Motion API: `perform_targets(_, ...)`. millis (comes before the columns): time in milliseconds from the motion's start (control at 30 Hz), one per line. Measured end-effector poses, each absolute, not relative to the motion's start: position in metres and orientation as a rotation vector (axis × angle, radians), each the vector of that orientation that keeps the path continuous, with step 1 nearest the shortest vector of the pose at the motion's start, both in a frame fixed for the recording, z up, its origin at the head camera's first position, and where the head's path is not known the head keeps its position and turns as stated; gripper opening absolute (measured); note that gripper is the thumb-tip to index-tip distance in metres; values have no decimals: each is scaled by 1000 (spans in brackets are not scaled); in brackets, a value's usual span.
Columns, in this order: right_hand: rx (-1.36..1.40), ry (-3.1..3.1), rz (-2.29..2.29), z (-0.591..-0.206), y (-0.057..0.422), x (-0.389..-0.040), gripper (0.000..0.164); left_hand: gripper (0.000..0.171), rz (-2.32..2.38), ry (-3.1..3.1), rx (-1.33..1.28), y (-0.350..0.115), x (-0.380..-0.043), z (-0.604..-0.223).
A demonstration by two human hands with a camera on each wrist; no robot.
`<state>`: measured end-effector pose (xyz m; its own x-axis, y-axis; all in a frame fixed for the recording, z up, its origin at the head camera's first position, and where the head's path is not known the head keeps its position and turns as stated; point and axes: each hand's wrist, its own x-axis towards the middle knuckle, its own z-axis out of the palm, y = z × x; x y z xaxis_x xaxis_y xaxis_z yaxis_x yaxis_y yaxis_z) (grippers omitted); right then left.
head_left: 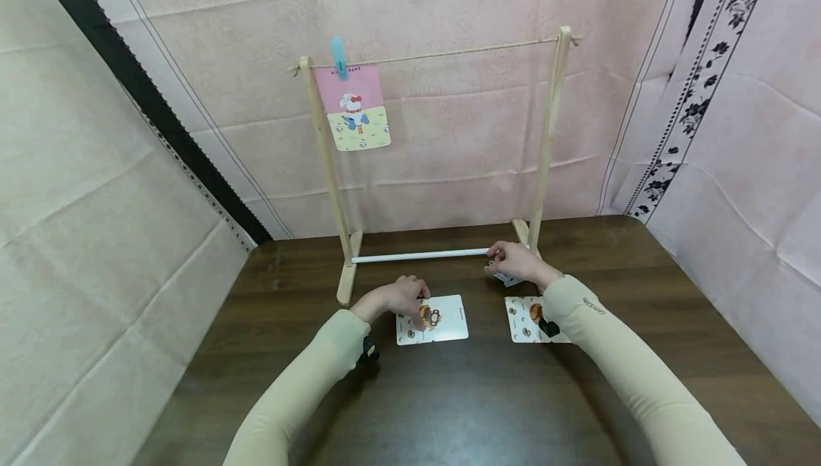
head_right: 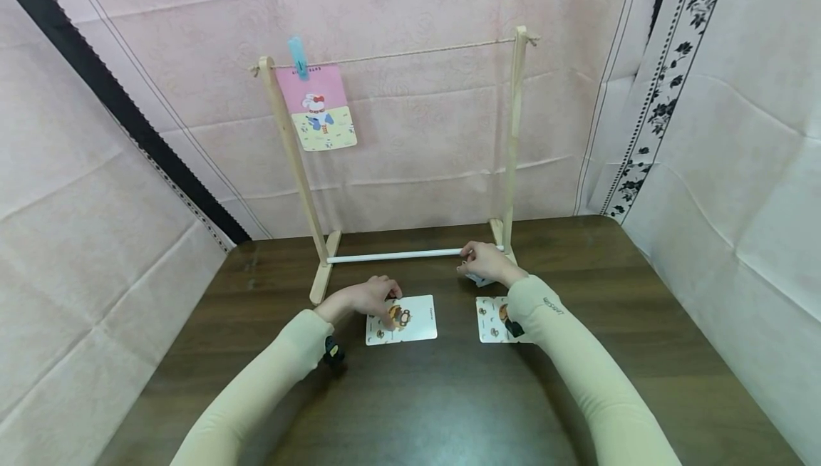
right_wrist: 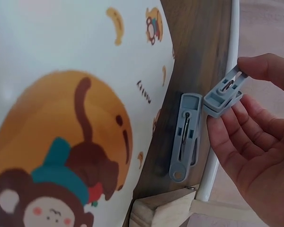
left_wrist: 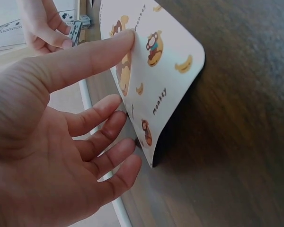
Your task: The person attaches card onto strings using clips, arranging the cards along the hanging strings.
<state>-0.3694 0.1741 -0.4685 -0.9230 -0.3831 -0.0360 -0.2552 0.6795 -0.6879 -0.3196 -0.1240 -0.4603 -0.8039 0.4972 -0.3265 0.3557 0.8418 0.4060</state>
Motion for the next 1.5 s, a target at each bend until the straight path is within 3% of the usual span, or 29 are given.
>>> perform_targets(333, -512, 2708, -1083, -465, 172, -370, 44, 54, 440, 2583, 638, -125, -320, -459)
perform_targets(600, -520, 2720, -1084, -465, 172, -368, 43, 63, 466, 2583, 614, -124, -321, -460)
perform_targets(1200, -514, 2744, -1080, -465, 173, -364, 44, 44, 438, 2603, 660, -124, -323, -462)
perform_targets(1500, -517, 2742, -1095, -463, 175, -364, 45, 59, 428, 2571, 680, -128, -319, -458)
